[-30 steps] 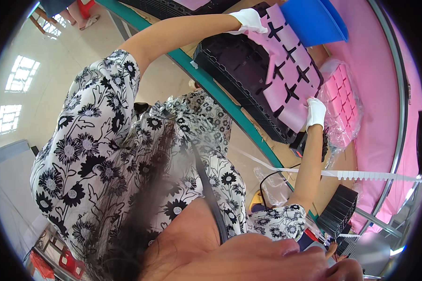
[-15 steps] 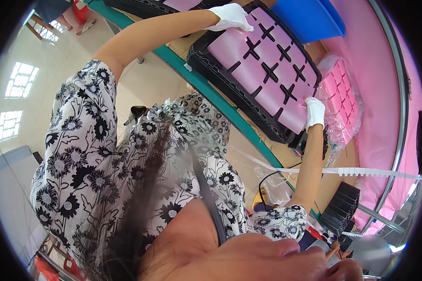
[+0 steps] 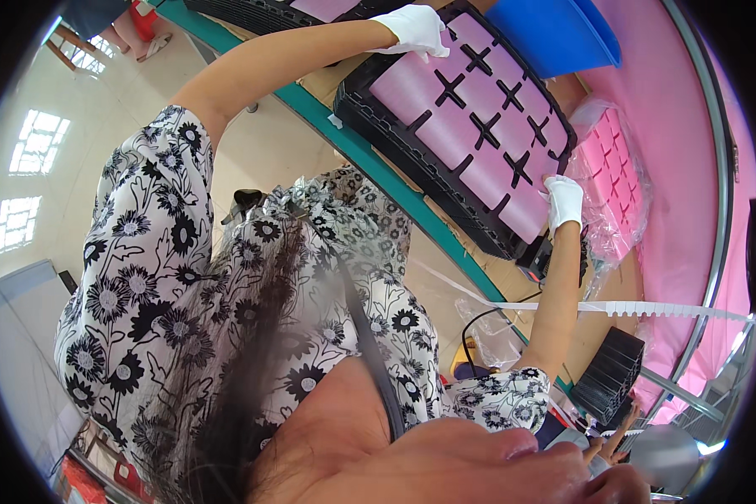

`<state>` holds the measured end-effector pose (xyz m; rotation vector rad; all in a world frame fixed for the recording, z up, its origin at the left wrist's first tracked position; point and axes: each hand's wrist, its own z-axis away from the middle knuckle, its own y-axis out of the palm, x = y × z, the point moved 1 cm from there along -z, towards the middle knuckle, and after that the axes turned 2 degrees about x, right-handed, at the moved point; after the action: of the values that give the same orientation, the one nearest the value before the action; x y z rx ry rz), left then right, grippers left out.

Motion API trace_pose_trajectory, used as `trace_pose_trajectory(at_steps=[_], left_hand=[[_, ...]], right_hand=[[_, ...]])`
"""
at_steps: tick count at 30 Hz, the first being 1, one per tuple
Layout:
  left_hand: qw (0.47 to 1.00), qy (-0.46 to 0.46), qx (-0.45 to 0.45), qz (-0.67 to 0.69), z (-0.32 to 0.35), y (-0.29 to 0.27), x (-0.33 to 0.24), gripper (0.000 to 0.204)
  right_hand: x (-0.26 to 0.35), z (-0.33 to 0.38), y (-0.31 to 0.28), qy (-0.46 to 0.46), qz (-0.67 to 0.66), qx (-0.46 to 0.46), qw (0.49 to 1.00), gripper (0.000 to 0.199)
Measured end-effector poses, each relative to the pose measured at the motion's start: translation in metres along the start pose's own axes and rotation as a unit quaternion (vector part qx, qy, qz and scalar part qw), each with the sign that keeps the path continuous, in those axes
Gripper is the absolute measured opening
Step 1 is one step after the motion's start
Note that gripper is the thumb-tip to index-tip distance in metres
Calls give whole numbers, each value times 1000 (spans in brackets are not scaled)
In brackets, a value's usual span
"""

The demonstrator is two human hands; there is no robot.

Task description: Packing pink foam protective inserts into black plastic trays on a factory assembly line.

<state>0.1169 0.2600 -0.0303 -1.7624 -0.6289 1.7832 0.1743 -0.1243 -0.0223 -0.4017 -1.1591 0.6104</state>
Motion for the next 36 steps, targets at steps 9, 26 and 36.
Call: trace_pose_trajectory(at_steps=[9,26,36], left_hand=[[999,4,15,35,14,-11,-16,42],[998,-35,-29,-37,21,-24,-40,34],[973,107,-101,-176,8,-18,-59,64]], right_hand=[[10,7,8,-9,30,-3,1000,43],[29,23,7,-3,141,-20,990,39],[53,19,2,-345,489,-175,782,30]])
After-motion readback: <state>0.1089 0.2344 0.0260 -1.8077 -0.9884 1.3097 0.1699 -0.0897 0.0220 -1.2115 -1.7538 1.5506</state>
